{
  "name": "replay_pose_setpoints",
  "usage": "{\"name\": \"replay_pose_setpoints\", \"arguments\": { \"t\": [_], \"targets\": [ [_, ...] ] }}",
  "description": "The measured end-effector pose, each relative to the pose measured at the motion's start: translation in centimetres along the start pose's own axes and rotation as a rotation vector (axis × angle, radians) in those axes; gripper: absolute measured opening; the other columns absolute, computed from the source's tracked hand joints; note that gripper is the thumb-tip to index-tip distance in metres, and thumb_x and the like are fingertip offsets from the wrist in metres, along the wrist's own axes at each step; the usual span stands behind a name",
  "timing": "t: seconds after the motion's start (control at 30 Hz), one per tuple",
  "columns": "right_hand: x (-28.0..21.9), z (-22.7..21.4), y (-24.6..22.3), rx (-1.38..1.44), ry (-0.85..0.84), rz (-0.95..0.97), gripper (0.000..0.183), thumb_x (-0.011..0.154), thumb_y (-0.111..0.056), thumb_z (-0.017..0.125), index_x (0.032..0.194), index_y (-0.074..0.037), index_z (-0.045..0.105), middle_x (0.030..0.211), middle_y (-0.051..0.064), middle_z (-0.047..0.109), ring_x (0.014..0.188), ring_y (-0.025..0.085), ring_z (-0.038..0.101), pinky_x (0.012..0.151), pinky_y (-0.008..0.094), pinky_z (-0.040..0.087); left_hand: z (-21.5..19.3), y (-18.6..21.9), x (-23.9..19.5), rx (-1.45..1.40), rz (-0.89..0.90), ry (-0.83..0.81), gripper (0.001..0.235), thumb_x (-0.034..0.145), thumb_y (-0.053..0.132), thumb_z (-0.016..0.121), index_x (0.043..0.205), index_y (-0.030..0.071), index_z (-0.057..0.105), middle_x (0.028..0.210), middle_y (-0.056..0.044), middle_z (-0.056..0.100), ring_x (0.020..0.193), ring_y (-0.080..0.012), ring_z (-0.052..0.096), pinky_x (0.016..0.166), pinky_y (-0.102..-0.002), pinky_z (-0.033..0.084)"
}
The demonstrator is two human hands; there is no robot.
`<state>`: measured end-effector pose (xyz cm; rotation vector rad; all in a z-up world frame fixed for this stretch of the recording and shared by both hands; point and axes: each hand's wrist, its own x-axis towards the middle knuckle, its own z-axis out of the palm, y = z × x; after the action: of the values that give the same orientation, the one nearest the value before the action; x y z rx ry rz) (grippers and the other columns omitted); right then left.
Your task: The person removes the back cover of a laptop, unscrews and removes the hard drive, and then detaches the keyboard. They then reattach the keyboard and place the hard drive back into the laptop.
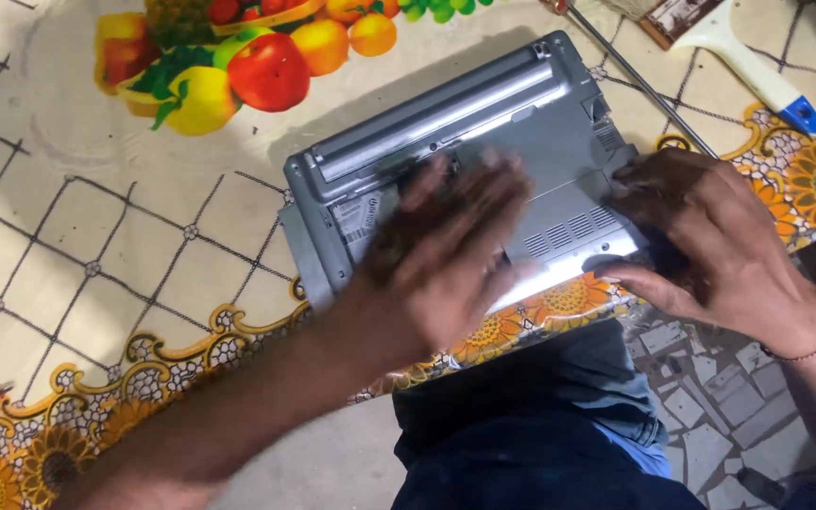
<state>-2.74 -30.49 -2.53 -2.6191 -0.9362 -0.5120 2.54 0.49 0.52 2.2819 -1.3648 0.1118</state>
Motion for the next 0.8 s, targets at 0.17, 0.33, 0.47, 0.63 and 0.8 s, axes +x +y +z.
{"name": "replay_pose_setpoints", "arguments": {
  "t": [0.17, 0.33, 0.47, 0.63, 0.8],
  "targets": [
    [0.1, 0.0, 0.5, 0.066, 0.005, -0.010, 0.071, 0.083, -0.044, 0.076, 0.138, -0.001, 0.060, 0.144, 0.024, 0.052, 0.137, 0.039, 0.052, 0.118, 0.057, 0.048, -7.2, -4.7, -0.1, 0.113, -0.292, 0.023, 0.053, 0.112, 0.033, 0.047, 0.152, -0.003, 0.044, 0.159, -0.029, 0.040, 0.149, -0.0440, 0.034, 0.122, -0.053, 0.023],
    [0.2, -0.1, 0.4, 0.102, -0.003, -0.006, 0.073, 0.081, -0.043, 0.076, 0.137, 0.001, 0.060, 0.142, 0.026, 0.054, 0.134, 0.041, 0.054, 0.115, 0.056, 0.050, -12.8, -3.4, 0.4, 0.167, -0.685, -0.381, 0.040, 0.110, 0.033, 0.048, 0.132, 0.000, 0.046, 0.123, -0.023, 0.056, 0.111, -0.0406, 0.052, 0.088, -0.054, 0.040],
    [-0.6, 1.0, 1.2, 0.079, -0.002, 0.000, 0.080, 0.080, -0.041, 0.077, 0.141, 0.006, 0.058, 0.149, 0.030, 0.049, 0.138, 0.044, 0.049, 0.119, 0.062, 0.047, -13.1, -3.6, -0.4, 0.191, -0.844, -0.656, 0.028, 0.108, 0.038, 0.047, 0.120, 0.014, 0.058, 0.095, -0.014, 0.072, 0.080, -0.0348, 0.070, 0.066, -0.050, 0.050],
    [0.5, -0.3, -0.2, 0.154, -0.067, 0.107, 0.089, 0.070, -0.024, 0.083, 0.148, 0.009, 0.054, 0.157, 0.037, 0.042, 0.147, 0.053, 0.047, 0.121, 0.061, 0.049, -11.4, -6.1, -3.4, -0.008, -0.792, -0.373, 0.024, 0.111, 0.031, 0.049, 0.100, 0.014, 0.061, 0.083, -0.006, 0.068, 0.072, -0.0223, 0.064, 0.063, -0.039, 0.046],
    [0.9, 0.0, 0.1, 0.052, -0.108, 0.149, 0.098, 0.065, -0.035, 0.084, 0.147, 0.013, 0.060, 0.157, 0.036, 0.049, 0.146, 0.050, 0.050, 0.126, 0.058, 0.043, -7.9, -9.8, -6.1, -0.221, -0.462, -0.014, 0.037, 0.112, 0.025, 0.050, 0.077, 0.014, 0.048, 0.068, 0.002, 0.044, 0.065, -0.0135, 0.042, 0.060, -0.033, 0.030]
  ]
}}
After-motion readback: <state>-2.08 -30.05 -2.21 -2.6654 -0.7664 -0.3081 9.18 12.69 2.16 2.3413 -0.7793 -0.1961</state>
